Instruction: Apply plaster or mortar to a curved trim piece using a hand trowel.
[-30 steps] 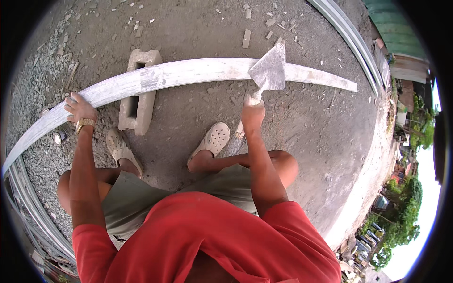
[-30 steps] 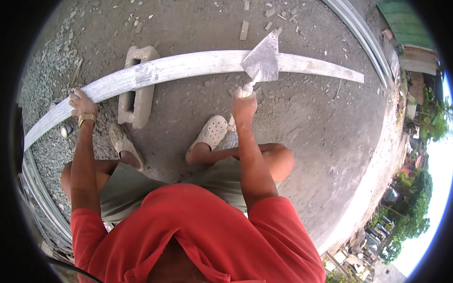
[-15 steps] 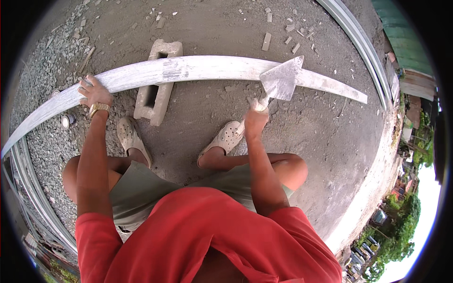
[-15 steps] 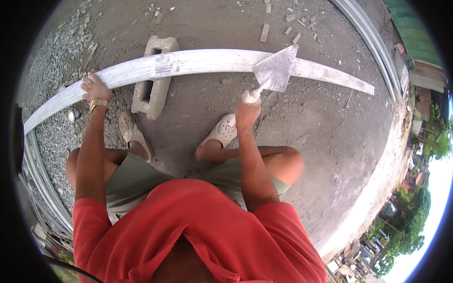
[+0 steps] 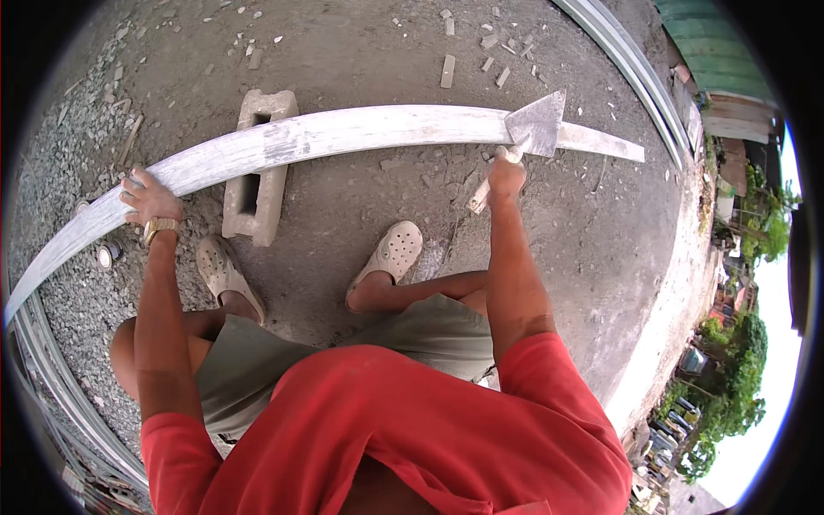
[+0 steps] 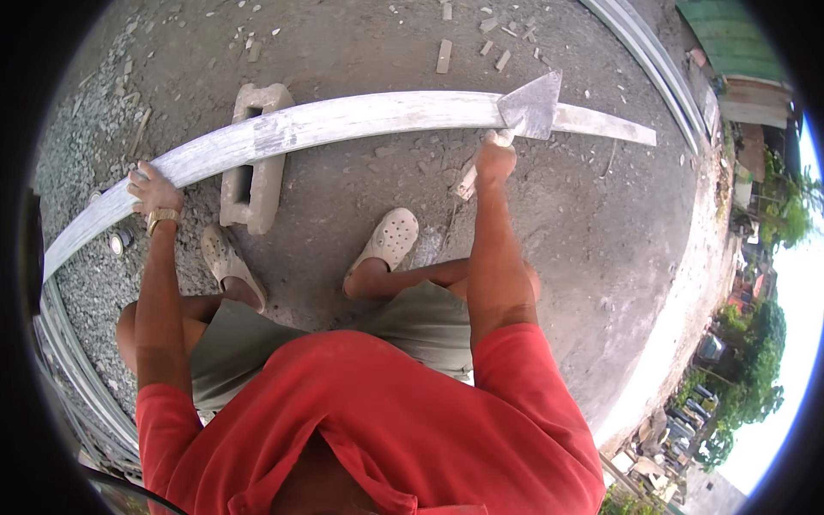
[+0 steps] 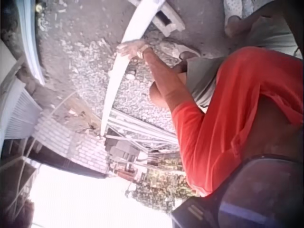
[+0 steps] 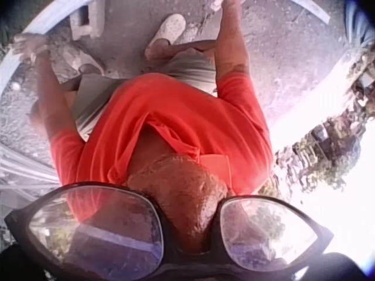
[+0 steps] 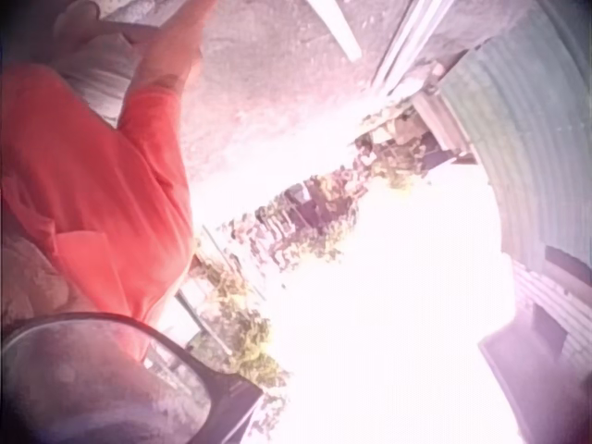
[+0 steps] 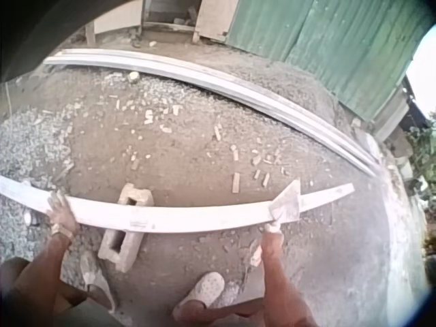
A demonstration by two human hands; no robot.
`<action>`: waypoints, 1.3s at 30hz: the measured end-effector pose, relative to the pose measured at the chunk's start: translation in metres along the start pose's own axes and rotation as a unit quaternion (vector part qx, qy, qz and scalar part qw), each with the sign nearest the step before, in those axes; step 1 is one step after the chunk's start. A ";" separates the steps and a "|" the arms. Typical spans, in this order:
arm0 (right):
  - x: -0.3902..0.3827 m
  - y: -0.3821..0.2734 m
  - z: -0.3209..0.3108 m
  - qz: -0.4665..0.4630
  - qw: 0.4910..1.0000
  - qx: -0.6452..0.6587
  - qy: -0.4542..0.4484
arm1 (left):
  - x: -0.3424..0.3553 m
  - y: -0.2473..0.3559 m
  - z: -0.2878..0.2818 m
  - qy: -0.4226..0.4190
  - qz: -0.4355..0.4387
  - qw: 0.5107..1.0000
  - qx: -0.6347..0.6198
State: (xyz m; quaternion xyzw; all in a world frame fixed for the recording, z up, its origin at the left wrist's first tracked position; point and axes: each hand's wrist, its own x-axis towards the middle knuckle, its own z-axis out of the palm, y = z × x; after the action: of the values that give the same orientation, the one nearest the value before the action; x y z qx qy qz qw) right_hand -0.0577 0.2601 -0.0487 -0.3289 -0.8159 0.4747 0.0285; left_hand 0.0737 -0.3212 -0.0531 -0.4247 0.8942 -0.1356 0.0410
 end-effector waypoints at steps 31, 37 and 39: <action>-0.002 -0.008 0.008 -0.061 0.992 -0.106 0.018 | -0.003 -0.001 -0.001 0.017 0.017 1.000 -0.016; -0.150 -0.013 0.065 -0.145 0.962 -0.166 -0.159 | -0.004 0.001 -0.012 -0.027 0.012 1.000 0.007; -0.148 -0.015 0.059 -0.146 0.971 -0.140 -0.129 | -0.007 0.004 -0.025 -0.079 0.012 0.996 0.026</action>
State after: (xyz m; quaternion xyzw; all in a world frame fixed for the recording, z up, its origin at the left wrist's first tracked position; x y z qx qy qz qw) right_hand 0.0287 0.1270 -0.0300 -0.1430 -0.9102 0.3849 -0.0540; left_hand 0.0699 -0.3083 -0.0303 -0.4224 0.8892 -0.1244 0.1240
